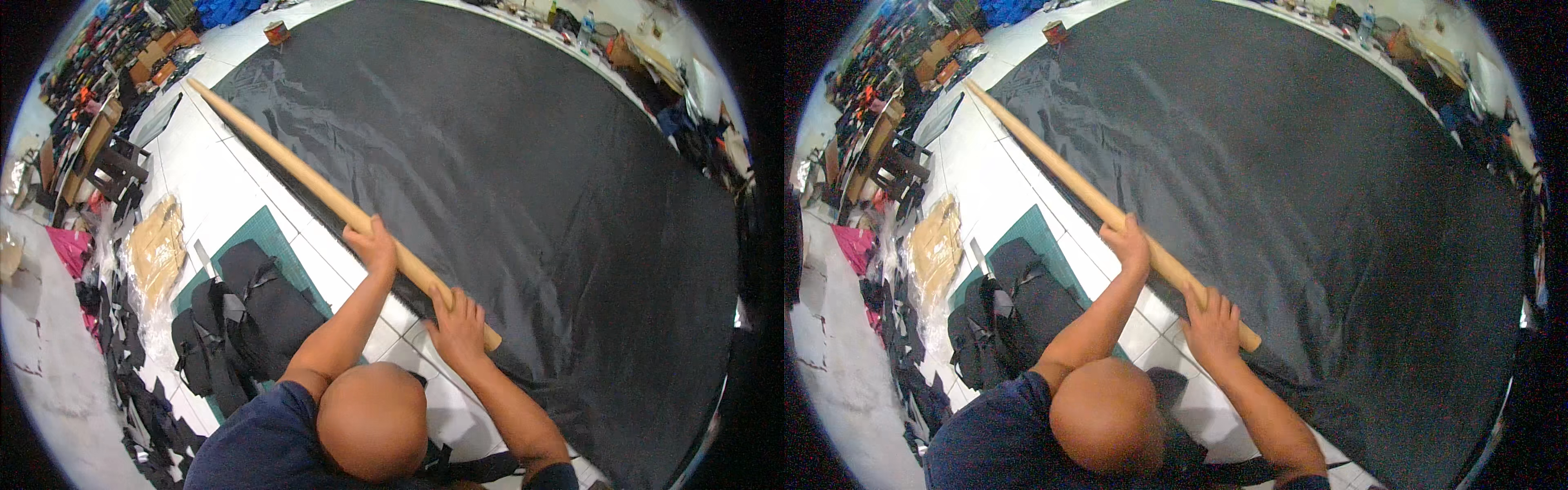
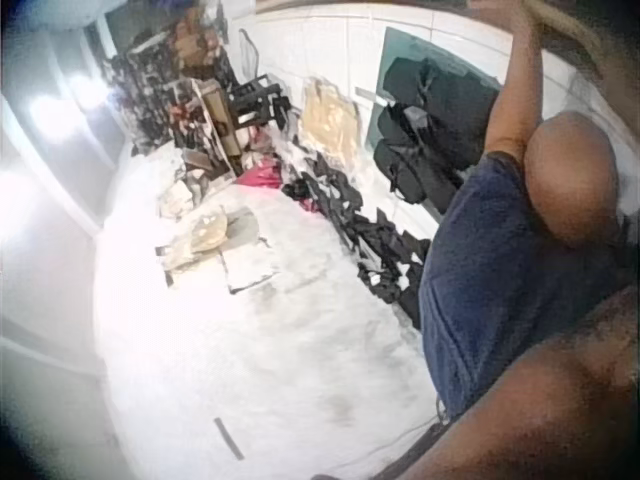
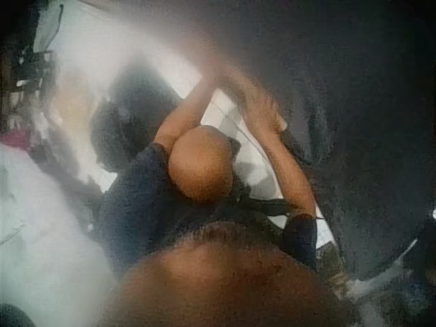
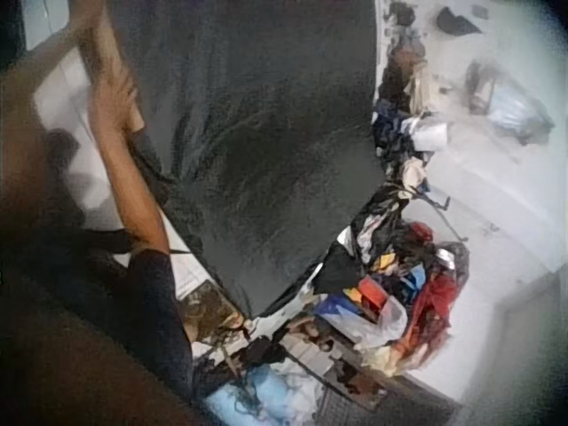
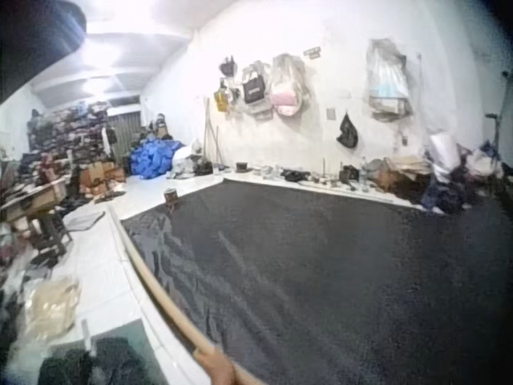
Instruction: The person spreads a large black fabric on the floor, uses a long wooden stick to measure and mark a curved line, then cuts the fabric along the marked line with scissors. The cut piece is lifted and set aside.
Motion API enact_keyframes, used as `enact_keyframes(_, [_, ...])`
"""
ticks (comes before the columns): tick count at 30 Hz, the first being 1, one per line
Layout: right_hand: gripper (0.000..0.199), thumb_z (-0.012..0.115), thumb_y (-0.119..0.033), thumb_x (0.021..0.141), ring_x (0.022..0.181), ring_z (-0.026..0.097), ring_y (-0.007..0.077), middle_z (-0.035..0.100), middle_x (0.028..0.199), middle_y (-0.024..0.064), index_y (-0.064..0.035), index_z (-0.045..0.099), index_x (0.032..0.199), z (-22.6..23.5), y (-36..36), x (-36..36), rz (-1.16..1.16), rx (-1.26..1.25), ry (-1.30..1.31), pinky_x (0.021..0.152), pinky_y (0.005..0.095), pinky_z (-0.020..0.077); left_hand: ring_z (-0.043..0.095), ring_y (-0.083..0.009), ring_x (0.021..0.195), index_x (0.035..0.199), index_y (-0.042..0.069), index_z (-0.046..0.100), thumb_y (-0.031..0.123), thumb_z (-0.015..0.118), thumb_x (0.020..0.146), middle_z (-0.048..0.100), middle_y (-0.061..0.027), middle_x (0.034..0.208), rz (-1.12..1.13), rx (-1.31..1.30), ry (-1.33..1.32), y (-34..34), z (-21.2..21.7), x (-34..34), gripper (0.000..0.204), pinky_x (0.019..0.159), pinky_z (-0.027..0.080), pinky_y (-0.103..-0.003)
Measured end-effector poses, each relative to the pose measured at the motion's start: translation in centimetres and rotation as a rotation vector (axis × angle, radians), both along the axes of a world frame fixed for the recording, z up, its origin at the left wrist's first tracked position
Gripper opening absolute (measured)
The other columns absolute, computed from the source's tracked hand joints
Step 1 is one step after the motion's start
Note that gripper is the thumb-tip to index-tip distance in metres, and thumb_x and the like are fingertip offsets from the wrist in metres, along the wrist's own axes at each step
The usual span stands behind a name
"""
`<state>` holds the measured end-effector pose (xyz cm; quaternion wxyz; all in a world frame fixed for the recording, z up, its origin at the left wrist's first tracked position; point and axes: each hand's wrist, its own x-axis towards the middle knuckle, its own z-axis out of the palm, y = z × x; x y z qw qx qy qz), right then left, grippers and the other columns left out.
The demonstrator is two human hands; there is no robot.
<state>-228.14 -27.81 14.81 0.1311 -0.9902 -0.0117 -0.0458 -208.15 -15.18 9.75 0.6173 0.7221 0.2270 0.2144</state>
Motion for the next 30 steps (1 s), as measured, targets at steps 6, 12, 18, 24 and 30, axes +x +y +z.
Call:
enact_keyframes(6, [0.065,0.067,-0.029,0.088,0.092,0.056,0.0319,0.053,0.1,0.0126,-0.0163,0.043,0.147,-4.4,1.2,0.3,-0.136,0.172,0.015,0.08,0.0459,0.0479,0.057,-0.0208,0.087,0.128,-0.005,0.04,0.029,0.065,0.095,0.056,-0.0138,0.099,-0.285,-0.077,0.099,2.1,0.3,-2.5,0.053,0.079,0.047,-0.032])
enact_keyframes(12, [0.061,0.064,-0.029,0.09,0.093,0.057,0.0321,0.052,0.099,0.0129,-0.0158,0.043,0.146,-4.9,-0.1,3.7,-0.112,0.21,-0.047,0.08,0.0456,0.049,0.052,-0.0324,0.105,0.125,0.001,0.054,0.031,0.056,0.096,0.055,-0.0182,0.112,-0.169,0.624,0.096,10.0,-4.4,-0.9,0.041,0.094,0.039,-0.044])
enact_keyframes(18, [0.059,0.064,-0.03,0.09,0.095,0.057,0.0315,0.053,0.099,0.0125,-0.0178,0.044,0.145,-7.1,1.3,8.4,-0.052,0.122,-0.015,0.08,0.0457,0.0485,0.042,-0.0365,0.125,0.131,0.001,0.051,0.028,0.054,0.097,0.048,-0.0217,0.13,-0.315,0.933,0.163,13.8,-7.4,-3.2,0.043,0.108,0.028,-0.05])
enact_keyframes(24, [0.06,0.065,-0.03,0.089,0.093,0.057,0.0303,0.053,0.098,0.0118,-0.0184,0.045,0.144,-8.4,2.4,7.2,0.037,0.085,0.082,0.078,0.0452,0.0482,0.046,-0.0367,0.122,0.124,-0.001,0.054,0.022,0.053,0.095,0.055,-0.0197,0.122,-0.255,0.95,0.109,14.2,-8.6,-3.2,0.037,0.107,0.03,-0.048])
enact_keyframes(30, [0.059,0.066,-0.029,0.089,0.091,0.057,0.0309,0.053,0.098,0.0121,-0.0181,0.046,0.144,-7.7,2.2,6.2,0.084,0.152,0.15,0.076,0.0453,0.0482,0.044,-0.0358,0.124,0.124,0.0,0.054,0.023,0.053,0.096,0.052,-0.0196,0.126,-0.264,0.982,0.12,14.2,-9.1,-3.3,0.036,0.108,0.028,-0.049])
